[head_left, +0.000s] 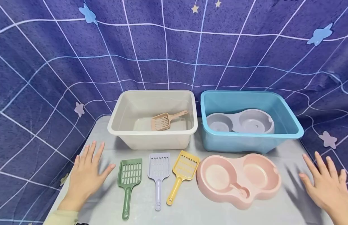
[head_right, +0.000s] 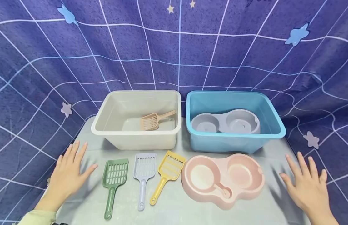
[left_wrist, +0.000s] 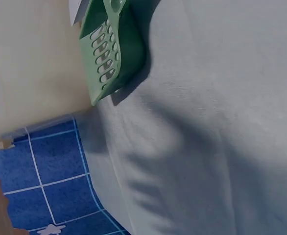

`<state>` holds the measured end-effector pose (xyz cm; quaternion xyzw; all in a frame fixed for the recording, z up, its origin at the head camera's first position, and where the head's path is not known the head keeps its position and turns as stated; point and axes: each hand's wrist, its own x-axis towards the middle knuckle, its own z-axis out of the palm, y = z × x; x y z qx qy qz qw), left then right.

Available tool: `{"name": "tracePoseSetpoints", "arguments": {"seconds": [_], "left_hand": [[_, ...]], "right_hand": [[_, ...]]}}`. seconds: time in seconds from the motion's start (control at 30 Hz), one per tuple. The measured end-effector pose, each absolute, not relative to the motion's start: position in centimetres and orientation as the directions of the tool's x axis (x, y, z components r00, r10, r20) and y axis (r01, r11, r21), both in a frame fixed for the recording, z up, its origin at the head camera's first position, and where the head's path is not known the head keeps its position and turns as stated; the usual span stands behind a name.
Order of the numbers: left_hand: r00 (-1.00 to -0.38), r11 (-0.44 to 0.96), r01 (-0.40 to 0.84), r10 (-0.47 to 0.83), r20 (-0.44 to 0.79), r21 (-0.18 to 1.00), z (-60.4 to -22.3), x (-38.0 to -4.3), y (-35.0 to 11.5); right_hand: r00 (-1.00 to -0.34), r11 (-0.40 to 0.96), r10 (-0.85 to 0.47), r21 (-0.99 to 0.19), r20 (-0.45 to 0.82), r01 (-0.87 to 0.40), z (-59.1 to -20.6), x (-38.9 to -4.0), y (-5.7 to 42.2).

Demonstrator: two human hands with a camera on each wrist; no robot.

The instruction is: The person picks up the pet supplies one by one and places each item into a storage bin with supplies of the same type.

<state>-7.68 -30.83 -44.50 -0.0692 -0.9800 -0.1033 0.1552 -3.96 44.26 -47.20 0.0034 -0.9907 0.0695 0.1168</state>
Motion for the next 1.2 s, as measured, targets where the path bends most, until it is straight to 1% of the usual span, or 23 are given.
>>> {"name": "tracePoseSetpoints", "arguments": {"seconds": [0.37, 0.6, 0.83, 1.13, 1.2], "left_hand": [[-0.924, 0.944, 0.209, 0.105, 0.367, 0.256, -43.9, -9.2, -31.3], [-0.895, 0.914, 0.256, 0.101, 0.435, 0.315, -43.5, -10.3, -31.4], [-0.900, 0.883, 0.260, 0.074, 0.430, 0.392, -43.4, -11.2, -31.1], [-0.888, 0.842, 0.294, 0.066, 0.455, 0.452, -42.7, -13.5, -30.9], [-0.882, 0.836, 0.290, 0.044, 0.470, 0.466, -42.5, -13.9, -30.7]], "right_hand": [[-0.972, 0.991, 0.007, -0.130, 0.235, -0.025, -46.9, -3.8, 43.6], [-0.966, 0.990, -0.004, -0.136, 0.257, -0.040, -46.8, -3.8, 43.5], [-0.959, 0.989, -0.028, -0.131, 0.282, -0.068, -46.8, -3.2, 43.6], [-0.949, 0.985, -0.054, -0.137, 0.309, -0.100, -47.2, -3.0, 43.1], [-0.948, 0.984, -0.061, -0.140, 0.313, -0.110, -47.2, -3.0, 43.0]]}}
